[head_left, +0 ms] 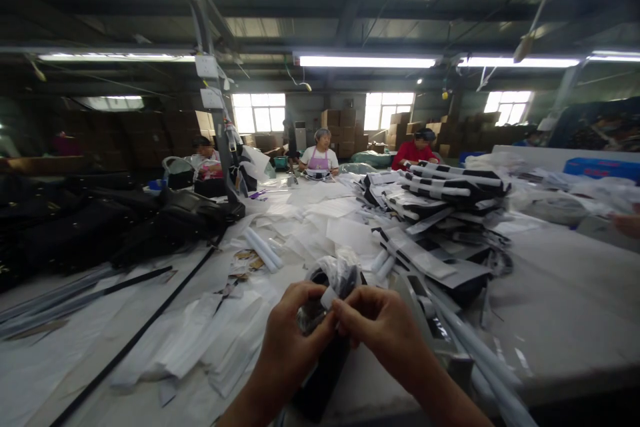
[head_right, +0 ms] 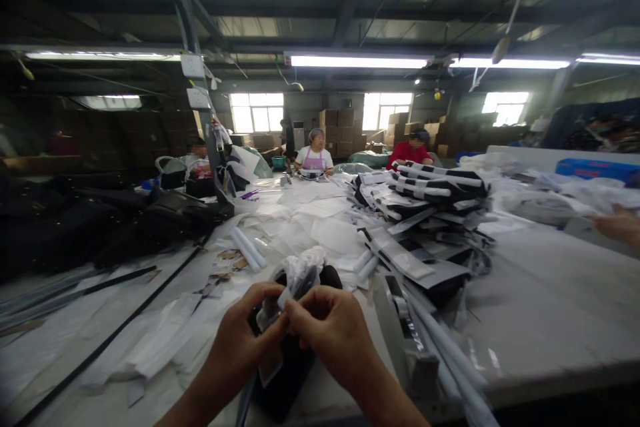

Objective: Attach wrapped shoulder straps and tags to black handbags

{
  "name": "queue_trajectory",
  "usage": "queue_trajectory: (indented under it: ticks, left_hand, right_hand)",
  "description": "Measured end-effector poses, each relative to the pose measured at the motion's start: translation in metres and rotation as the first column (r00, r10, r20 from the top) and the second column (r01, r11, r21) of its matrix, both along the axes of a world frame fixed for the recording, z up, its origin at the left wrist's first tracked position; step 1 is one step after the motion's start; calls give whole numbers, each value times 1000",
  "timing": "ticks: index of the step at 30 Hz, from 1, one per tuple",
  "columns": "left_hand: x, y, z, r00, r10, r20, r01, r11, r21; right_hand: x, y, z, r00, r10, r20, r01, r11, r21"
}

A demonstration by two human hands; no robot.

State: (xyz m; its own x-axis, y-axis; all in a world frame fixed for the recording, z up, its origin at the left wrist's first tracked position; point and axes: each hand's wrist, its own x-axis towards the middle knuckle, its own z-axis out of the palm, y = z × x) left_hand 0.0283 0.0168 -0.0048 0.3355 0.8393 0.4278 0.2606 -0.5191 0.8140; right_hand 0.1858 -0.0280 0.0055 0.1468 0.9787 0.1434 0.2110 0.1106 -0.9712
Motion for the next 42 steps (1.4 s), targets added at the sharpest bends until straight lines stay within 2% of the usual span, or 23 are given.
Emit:
queue_trajectory:
  ticks: [3,5,11,13,17,19,21,26,33,37,40,42]
  left_hand:
    - [-5,5,0,997,-80,4,80,996,39]
    - [-8,8,0,991,-134,11,134,991,31]
    - [-14,10,6,978,-209,16,210,974,-81]
    - [-15,10,7,978,-208,21,209,965,-159]
    - [-14,8,12,953,-250,173,297,886,-357]
    - [-12,8,14,919,-269,289,374,827,-419]
    - [-11,8,15,897,-263,356,411,791,-453]
    - [-11,18,11,878,-183,442,408,770,-490]
    - [-10,24,7,875,-119,470,380,770,-512]
    - [-10,24,8,880,-85,466,354,773,-527]
    - [-11,22,8,889,-81,452,338,781,-525]
    - [-9,21,8,894,-87,439,335,781,-527]
  right_hand:
    - [7,-3,1,994,-4,114,10,999,-48]
    - [10,-4,0,991,-6,132,15,998,-67]
    - [12,4,-16,998,-56,30,59,988,-144]
    - [13,9,-23,999,-51,-13,49,992,-118]
    - [14,22,-36,989,47,-139,-49,999,-9]
    - [14,26,-41,989,31,-141,-30,999,12]
    - [14,26,-45,994,-20,-112,24,999,38]
    - [18,10,-45,987,-100,-126,116,984,132]
    - [11,-1,-37,946,-67,-316,119,982,146]
    - [18,-3,-42,958,-114,-264,162,973,167]
    - [35,-7,-50,958,-242,-156,263,955,138]
    - [43,-10,-52,951,-282,-129,297,947,122]
